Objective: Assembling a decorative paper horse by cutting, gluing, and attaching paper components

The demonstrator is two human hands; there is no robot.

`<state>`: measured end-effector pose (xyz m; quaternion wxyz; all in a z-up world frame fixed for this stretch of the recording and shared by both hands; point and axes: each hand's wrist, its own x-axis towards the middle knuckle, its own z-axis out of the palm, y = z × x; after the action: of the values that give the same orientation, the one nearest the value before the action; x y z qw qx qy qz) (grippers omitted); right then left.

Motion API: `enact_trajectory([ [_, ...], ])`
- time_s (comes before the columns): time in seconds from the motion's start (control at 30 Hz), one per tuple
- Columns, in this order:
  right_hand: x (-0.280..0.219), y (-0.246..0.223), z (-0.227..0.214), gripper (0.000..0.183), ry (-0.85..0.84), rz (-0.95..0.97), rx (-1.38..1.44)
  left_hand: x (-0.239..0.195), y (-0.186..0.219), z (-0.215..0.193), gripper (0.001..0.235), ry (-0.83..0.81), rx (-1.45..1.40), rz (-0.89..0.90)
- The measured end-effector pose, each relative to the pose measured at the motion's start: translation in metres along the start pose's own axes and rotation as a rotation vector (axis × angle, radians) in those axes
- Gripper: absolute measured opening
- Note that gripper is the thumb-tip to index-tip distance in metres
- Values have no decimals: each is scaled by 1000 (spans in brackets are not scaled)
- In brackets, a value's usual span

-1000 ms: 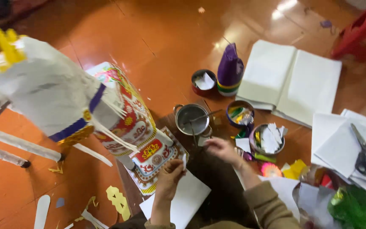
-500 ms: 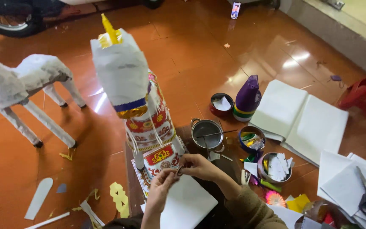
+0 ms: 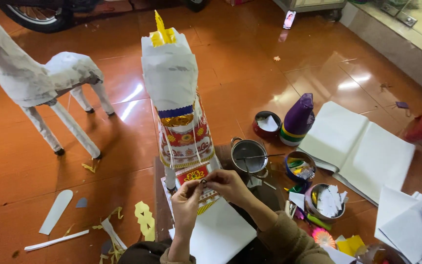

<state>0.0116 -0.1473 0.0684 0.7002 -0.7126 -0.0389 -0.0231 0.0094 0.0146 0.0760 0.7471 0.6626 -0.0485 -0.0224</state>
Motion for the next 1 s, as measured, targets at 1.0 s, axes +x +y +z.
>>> enact_trajectory([
  [1.0, 67, -106, -40, 9, 203, -455, -63, 181, 170, -51, 18, 30, -75, 403],
])
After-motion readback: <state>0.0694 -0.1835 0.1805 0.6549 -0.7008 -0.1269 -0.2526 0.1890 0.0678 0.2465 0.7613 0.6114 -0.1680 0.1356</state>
